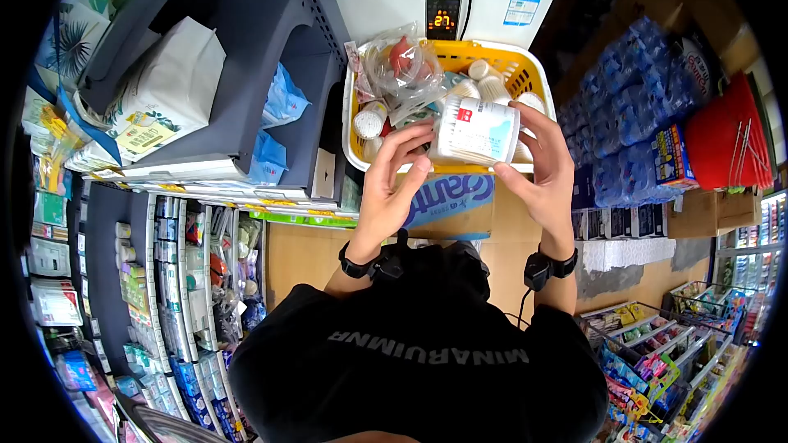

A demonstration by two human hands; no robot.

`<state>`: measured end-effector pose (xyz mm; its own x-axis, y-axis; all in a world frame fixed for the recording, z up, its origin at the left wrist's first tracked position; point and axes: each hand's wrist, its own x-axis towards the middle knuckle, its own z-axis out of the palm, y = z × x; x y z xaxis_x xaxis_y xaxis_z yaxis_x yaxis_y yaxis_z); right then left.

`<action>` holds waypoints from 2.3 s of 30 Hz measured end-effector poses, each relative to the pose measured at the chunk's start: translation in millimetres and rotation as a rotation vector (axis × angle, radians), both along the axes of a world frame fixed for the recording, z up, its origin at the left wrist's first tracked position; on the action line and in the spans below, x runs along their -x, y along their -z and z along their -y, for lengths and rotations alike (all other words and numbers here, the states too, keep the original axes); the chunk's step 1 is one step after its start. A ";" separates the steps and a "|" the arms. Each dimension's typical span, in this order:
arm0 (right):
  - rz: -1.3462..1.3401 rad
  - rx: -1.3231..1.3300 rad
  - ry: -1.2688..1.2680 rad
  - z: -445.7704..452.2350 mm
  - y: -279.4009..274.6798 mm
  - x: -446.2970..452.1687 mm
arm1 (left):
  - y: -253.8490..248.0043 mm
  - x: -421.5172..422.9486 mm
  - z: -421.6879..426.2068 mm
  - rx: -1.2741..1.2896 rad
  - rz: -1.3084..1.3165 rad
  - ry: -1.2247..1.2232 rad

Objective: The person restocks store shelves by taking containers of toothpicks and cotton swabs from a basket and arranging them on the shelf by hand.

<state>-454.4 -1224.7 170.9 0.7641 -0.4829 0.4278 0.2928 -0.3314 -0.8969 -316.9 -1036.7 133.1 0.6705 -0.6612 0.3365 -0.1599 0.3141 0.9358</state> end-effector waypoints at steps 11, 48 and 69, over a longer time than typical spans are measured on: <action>0.087 -0.137 -0.033 -46.4 12.3 12.7 | -0.3 14.2 -26.0 0.134 0.038 -0.023; -0.013 0.316 0.332 -69.8 10.7 13.6 | -2.4 24.5 -18.5 -0.092 -0.207 0.084; 0.043 0.031 0.121 -64.0 20.6 23.6 | 1.8 23.6 -17.9 0.083 -0.324 0.200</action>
